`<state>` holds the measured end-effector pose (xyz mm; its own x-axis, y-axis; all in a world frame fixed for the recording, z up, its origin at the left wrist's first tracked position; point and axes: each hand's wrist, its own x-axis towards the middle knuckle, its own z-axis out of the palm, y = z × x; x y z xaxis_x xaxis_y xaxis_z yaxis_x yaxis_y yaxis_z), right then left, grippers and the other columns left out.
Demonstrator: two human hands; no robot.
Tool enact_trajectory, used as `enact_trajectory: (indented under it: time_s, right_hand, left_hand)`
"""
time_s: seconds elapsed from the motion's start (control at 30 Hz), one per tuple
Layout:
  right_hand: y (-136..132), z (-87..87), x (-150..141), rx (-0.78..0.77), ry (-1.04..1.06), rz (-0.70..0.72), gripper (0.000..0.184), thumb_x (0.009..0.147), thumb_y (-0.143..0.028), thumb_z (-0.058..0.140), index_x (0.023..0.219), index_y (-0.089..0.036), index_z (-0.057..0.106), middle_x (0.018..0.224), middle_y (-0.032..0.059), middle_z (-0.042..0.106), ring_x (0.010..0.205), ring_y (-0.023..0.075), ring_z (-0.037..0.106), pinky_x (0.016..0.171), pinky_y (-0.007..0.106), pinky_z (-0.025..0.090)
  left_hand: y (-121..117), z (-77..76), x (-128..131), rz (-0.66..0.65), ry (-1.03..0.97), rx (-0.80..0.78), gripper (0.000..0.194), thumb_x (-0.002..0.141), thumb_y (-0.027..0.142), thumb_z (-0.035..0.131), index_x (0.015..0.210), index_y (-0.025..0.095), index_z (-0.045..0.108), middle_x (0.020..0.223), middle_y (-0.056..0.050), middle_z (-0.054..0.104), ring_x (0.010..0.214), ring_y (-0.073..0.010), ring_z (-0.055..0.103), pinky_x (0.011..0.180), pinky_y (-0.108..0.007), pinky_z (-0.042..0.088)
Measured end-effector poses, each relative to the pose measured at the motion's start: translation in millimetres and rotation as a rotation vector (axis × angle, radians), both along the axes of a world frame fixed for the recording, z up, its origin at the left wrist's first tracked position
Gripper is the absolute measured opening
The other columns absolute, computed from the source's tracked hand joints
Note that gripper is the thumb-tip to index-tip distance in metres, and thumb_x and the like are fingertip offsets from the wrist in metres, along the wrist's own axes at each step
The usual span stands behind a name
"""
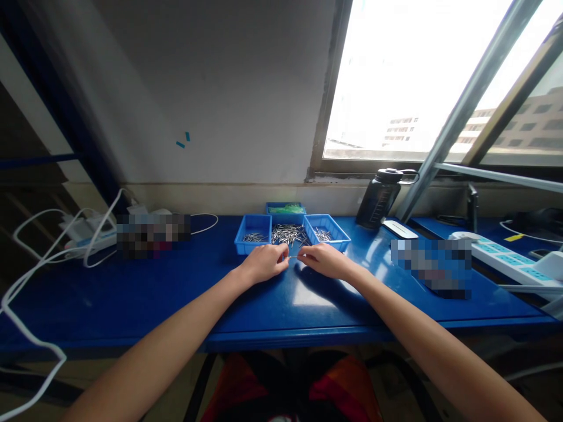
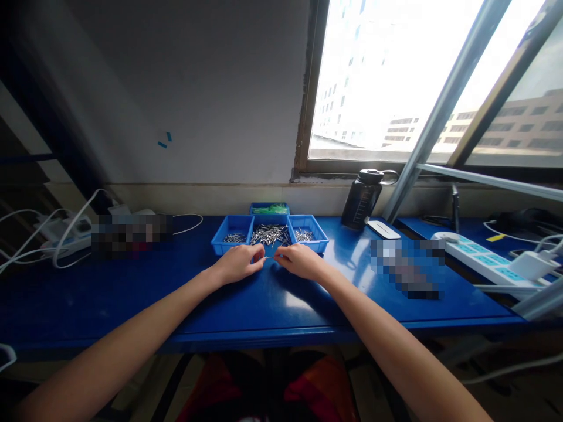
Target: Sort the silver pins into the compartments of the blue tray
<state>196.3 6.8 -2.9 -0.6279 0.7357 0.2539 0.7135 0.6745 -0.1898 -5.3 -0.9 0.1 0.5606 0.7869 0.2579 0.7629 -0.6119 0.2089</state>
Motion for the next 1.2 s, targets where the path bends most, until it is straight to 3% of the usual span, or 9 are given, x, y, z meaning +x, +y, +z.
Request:
enact_trajectory:
  time_s: [0.53, 0.77, 1.2]
  right_hand:
    - [1.7, -1.0, 1.1, 0.032, -0.027, -0.034, 0.024, 0.085, -0.031, 0.04, 0.085, -0.019, 0.062, 0.062, 0.0022, 0.061, 0.054, 0.0111, 0.052, 0.053, 0.02, 0.031]
    - [0.9, -1.2, 0.5, -0.014, -0.016, -0.009, 0.027, 0.087, -0.031, 0.037, 0.088, -0.02, 0.062, 0.067, 0.0029, 0.063, 0.059, 0.0123, 0.055, 0.056, 0.021, 0.034]
    - [-2.4, -2.8, -3.1, -0.035, 0.045, 0.058, 0.025, 0.088, -0.029, 0.036, 0.083, -0.019, 0.059, 0.063, 0.0013, 0.06, 0.056, 0.0102, 0.053, 0.056, 0.02, 0.034]
  left_hand:
    - [1.0, -0.5, -1.3, 0.037, 0.053, -0.027, 0.021, 0.081, 0.037, 0.042, 0.087, 0.021, 0.054, 0.071, -0.002, 0.062, 0.065, -0.0173, 0.057, 0.056, -0.024, 0.037]
    - [-4.4, 4.9, 2.3, -0.066, -0.115, 0.1, 0.018, 0.084, 0.031, 0.039, 0.085, 0.019, 0.052, 0.084, -0.002, 0.057, 0.066, -0.0121, 0.053, 0.056, -0.022, 0.037]
    - [-2.2, 0.6, 3.8, -0.185, -0.167, 0.099, 0.013, 0.082, 0.027, 0.045, 0.089, 0.02, 0.054, 0.085, 0.0, 0.056, 0.068, -0.0098, 0.054, 0.065, -0.021, 0.041]
